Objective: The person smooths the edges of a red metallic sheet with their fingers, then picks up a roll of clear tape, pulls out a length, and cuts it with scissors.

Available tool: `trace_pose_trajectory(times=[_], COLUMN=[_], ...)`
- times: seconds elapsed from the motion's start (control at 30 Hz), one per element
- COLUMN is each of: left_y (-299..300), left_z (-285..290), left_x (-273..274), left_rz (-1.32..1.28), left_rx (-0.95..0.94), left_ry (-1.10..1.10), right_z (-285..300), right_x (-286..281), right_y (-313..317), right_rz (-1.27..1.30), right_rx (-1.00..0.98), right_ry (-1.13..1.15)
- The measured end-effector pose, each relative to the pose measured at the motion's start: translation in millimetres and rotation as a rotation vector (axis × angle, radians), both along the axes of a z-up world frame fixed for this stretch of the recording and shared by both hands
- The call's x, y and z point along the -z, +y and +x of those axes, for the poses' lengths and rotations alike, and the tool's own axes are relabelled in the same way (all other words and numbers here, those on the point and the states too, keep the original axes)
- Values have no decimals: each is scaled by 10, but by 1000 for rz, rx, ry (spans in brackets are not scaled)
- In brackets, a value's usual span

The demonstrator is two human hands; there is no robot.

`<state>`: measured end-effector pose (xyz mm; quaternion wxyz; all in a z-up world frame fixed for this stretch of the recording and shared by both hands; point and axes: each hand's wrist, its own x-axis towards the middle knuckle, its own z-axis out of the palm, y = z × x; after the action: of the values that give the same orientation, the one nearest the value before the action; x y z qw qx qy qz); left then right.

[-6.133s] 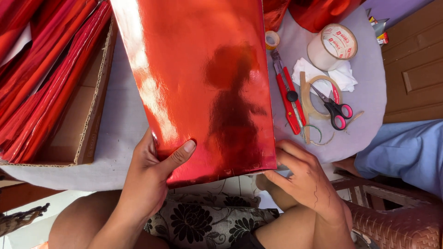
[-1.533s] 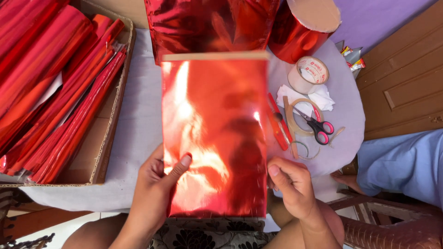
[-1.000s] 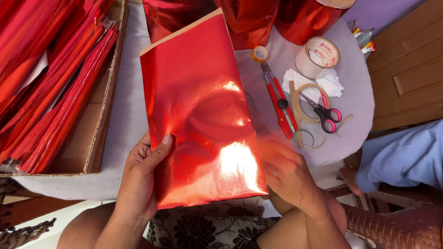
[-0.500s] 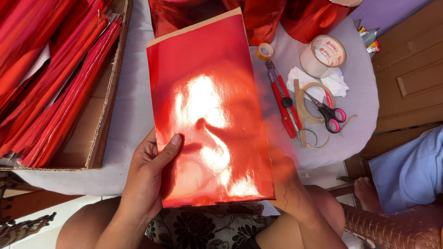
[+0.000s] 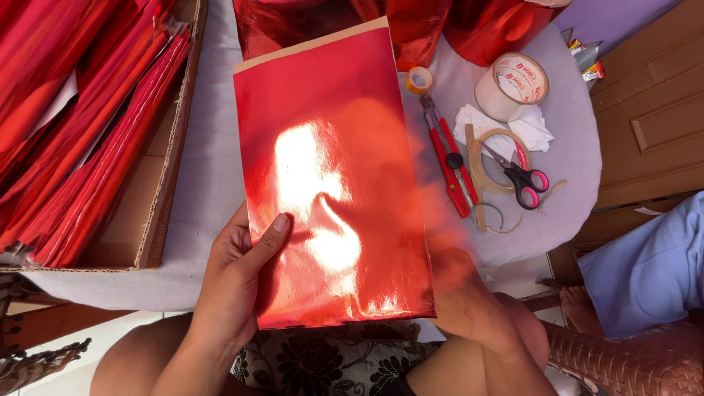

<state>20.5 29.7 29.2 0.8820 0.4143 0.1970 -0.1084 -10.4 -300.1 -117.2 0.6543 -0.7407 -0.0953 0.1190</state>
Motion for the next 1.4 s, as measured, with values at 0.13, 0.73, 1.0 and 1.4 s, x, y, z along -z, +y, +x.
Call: trace_pose_trajectory(times=[0.13,0.73,1.0,1.4], left_y=[-19,-127,-147,-121], left_z=[11,-92,-114,-155], left_x=[-73,-73,40,118], left_rz=[55,215,261,280], left_rx=[-6,237,237,213], left_ry=[47,-201,-320,-311], right_z=[205,121,150,196], right_x=[-1360,-1267,-1236,-1172], right_y=[256,237,312,399], right_rz=[-527,251,205,275], right_rx=[-395,320,413,477], right_ry=[-403,-300,-236,-272])
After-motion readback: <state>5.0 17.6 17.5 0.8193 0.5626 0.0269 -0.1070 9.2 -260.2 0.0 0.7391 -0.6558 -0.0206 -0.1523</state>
